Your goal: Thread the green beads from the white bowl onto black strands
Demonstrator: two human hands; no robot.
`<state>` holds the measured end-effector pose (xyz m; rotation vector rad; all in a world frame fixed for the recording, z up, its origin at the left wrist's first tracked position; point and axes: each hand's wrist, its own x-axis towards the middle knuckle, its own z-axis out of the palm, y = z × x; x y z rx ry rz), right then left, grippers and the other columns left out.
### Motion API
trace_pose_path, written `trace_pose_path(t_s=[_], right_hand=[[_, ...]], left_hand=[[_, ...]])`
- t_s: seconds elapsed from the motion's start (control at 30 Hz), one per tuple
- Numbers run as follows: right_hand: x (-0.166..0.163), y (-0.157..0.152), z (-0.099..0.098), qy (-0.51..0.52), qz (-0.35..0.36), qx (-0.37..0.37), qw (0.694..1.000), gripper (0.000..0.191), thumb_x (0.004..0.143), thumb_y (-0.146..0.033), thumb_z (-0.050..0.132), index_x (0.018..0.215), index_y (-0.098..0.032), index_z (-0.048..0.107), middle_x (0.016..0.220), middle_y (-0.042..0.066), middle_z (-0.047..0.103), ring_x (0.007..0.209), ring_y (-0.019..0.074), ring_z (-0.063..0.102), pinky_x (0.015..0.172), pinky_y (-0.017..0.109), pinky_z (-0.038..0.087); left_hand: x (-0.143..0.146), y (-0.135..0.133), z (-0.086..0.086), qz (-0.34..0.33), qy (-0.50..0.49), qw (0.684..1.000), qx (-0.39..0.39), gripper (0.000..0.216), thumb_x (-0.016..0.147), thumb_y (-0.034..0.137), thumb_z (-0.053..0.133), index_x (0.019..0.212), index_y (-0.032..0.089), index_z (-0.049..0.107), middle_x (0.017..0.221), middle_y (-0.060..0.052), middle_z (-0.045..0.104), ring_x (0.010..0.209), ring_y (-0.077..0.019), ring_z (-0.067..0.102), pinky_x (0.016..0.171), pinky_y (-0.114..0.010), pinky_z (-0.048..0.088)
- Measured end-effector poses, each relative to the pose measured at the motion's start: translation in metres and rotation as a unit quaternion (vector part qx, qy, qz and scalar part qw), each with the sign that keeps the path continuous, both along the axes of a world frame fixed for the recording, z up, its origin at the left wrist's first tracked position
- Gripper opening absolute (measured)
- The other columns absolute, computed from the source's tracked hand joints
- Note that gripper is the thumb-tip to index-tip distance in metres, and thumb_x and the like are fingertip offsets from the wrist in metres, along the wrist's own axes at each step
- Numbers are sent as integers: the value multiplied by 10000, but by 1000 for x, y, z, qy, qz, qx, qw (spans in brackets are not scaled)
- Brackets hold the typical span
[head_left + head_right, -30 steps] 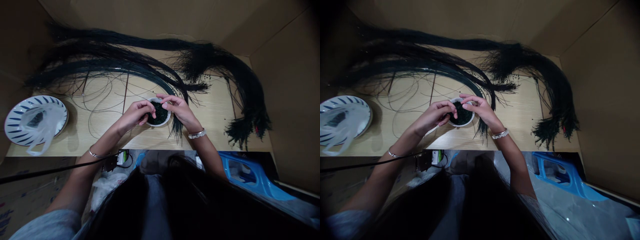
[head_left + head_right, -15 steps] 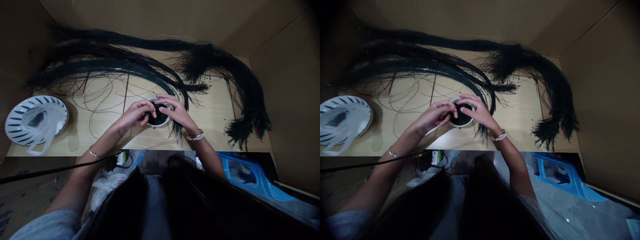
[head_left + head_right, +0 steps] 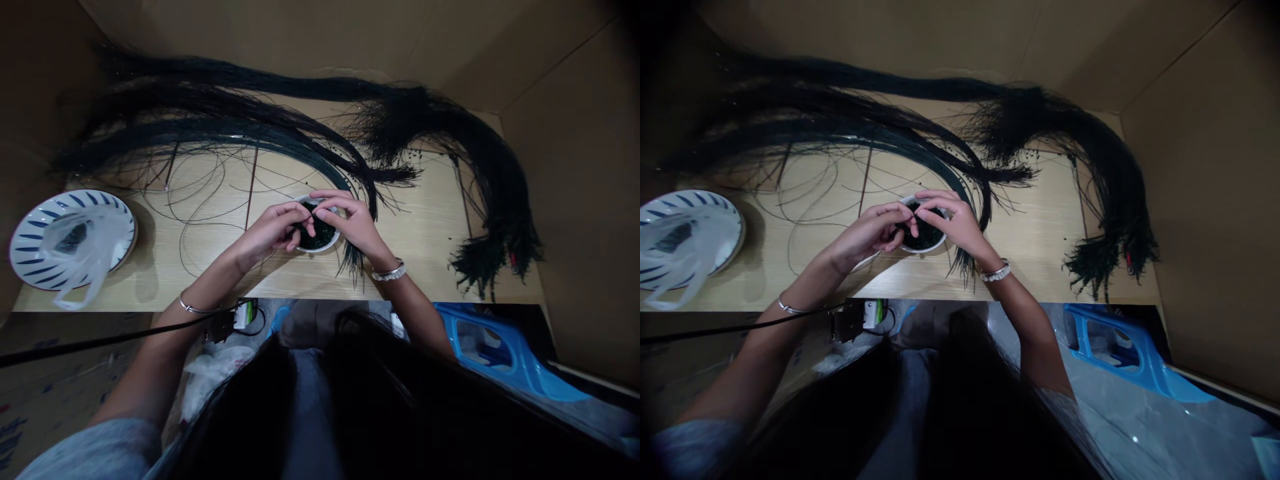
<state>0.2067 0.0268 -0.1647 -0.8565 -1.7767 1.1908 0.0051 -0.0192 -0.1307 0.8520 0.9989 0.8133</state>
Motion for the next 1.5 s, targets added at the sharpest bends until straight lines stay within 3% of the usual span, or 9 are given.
trace_pose_path(t_s=[0.2, 0.4, 1.5], right_hand=[[3, 4, -3, 43, -8, -26, 999, 248, 881, -531, 761, 907, -289, 806, 1212, 33, 761, 1225, 236, 667, 1188, 462, 423], [4, 5, -4, 61, -21, -51, 997, 267, 867, -547, 768, 896, -283, 799, 1192, 30, 761, 1202, 229, 675, 1158, 454, 460], [3, 5, -2, 71, -16, -51, 996, 262, 863, -544, 773, 893, -285, 802, 1171, 35, 761, 1190, 239, 678, 1155, 452, 466]], left_hand=[[1, 1, 1, 15, -41, 999, -18, 169, 812, 239, 623, 936, 123, 631, 830, -83, 713, 506, -116, 622, 362, -189, 357], [1, 0, 4, 14, -44, 999, -9, 212, 767, 149, 587, 971, 119, 638, 841, -72, 715, 522, -126, 634, 390, -198, 418], [0, -1, 6, 11, -32, 999, -4, 259, 740, 115, 629, 996, 112, 674, 986, -118, 742, 560, -107, 654, 370, -162, 259]])
